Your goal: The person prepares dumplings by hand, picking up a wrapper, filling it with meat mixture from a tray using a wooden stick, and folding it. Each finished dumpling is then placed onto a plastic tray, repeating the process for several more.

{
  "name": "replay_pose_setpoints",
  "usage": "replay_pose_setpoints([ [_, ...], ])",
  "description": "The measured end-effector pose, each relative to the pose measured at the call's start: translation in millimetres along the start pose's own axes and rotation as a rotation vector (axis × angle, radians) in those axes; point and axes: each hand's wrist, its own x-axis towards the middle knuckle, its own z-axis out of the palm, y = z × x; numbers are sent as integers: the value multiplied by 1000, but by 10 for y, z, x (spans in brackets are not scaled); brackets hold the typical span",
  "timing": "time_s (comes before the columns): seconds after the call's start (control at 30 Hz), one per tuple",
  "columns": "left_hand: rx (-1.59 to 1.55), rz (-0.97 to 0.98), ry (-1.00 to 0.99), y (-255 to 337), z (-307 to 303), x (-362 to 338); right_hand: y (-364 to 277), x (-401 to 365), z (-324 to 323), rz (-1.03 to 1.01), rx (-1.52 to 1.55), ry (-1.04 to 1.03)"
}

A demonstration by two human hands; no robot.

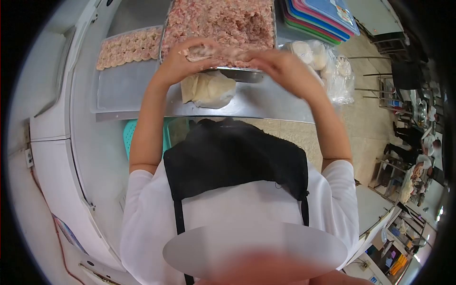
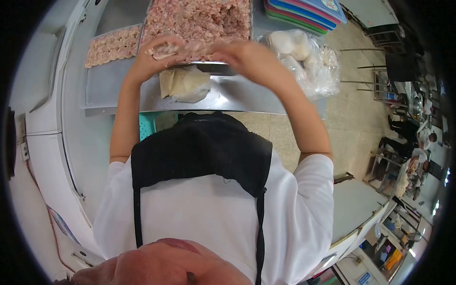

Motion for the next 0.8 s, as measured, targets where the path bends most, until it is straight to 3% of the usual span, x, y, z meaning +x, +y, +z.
replay_pose_setpoints([
  [0.1,129,-37,-195,-132,-192,22,18,70,224,-35,-20,-82],
  [0.2,234,-135,9,-284,-164,-189,-211,192,-3,30,-344,-34],
  [0.3,118,-274,103,-275,-329,-310,-548,304,227,-24,-405,57],
  [0.33,122,-228,68,-276,-401,-334,-596,326,342,-47,-410,68],
  [0.4,133,-134,-6,-260,-589,-359,-584,407,434,-31,-328,21],
  [0.5,1,-197,58,72,-765,-535,-758,527,235,22,-315,32],
  [0.6,50,-215,76,-133,-967,-696,-884,593,479,-11,-113,97],
  [0.63,35,-174,68,-221,-1034,-729,-965,647,623,49,-112,-61],
  [0.7,6,-93,48,-389,-1162,-794,-931,697,978,72,-51,-88],
  [0.8,-9,-295,176,-482,-1320,-993,-843,823,1109,75,6,-28],
])
